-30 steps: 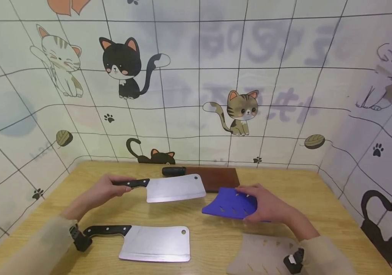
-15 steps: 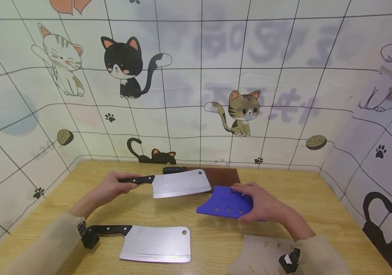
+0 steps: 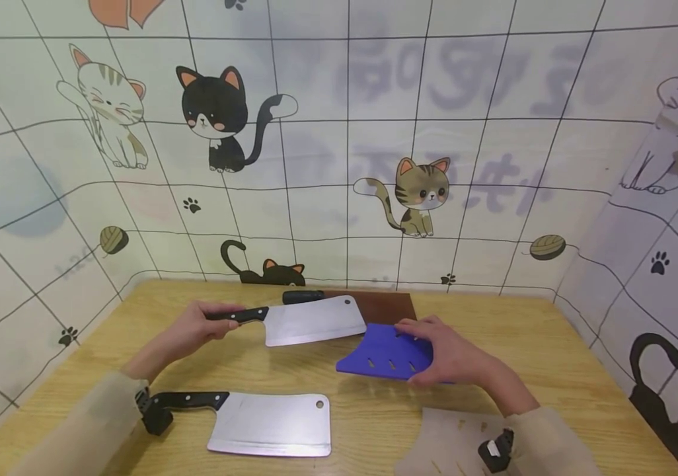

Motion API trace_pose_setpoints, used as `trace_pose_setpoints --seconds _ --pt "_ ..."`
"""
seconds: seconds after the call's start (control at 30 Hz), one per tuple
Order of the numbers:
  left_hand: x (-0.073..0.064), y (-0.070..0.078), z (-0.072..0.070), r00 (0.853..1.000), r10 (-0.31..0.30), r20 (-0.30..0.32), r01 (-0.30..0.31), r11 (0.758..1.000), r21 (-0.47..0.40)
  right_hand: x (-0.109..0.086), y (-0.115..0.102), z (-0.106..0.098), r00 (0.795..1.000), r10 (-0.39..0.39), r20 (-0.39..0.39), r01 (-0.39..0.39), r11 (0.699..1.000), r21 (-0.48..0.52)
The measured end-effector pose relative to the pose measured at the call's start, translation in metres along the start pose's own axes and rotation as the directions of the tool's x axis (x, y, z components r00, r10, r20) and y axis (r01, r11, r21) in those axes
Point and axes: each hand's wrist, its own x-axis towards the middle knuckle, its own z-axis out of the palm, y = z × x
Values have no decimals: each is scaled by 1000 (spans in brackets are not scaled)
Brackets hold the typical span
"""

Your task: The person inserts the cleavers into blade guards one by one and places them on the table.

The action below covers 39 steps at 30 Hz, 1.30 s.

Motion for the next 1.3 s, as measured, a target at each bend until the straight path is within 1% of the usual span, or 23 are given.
trace_pose_setpoints --seconds 0.1,0.2,0.33,0.4,0.53,0.63,0.7,0.9,1.0,1.07,1.2,1.27,1.3 --pt "0 0 1 1000 8 17 -7 1000 -26 0 -1 0 1000 16 -12 -17 1000 -7" --pt "-1 -1 2 1000 6 24 -4 998 -56 -2 -1 -2 998 58 -26 -58 998 -13" --pt "-2 -3 3 1000 0 16 1 998 -58 -3 -2 -4 994 94 -52 -95 995 -22" --pt "-3 -4 3 1000 -7 13 8 998 -64 -3 -1 -4 994 88 -67 -90 995 -31" --pt "-4 -5 4 1000 -10 22 12 996 -89 -2 1 -2 994 50 -98 -55 997 -54" --pt "-4 -5 4 1000 -5 29 8 995 -100 -1 2 0 993 29 -111 -37 997 -69" --pt "-4 -5 4 999 -13 29 16 995 -101 -1 4 1 993 20 -119 -30 997 -77" --pt "-5 -6 2 999 -28 36 30 998 -63 -3 7 4 993 17 -120 -25 997 -69" --pt "-5 -6 0 998 -26 48 29 997 -64 -4 8 4 992 12 -126 -21 998 -66" --pt "-5 -5 -1 998 -17 64 20 998 -52 -5 8 2 990 12 -143 -23 997 -71" --pt "-7 -2 1 992 20 128 -21 1000 12 -8 10 -3 982 10 -189 -27 996 -88" --pt "-8 -1 2 988 30 149 -37 998 45 -9 10 -4 981 12 -192 -31 995 -98" --pt "-9 -1 2 987 31 155 -39 998 48 -10 9 -4 981 8 -192 -28 994 -103"
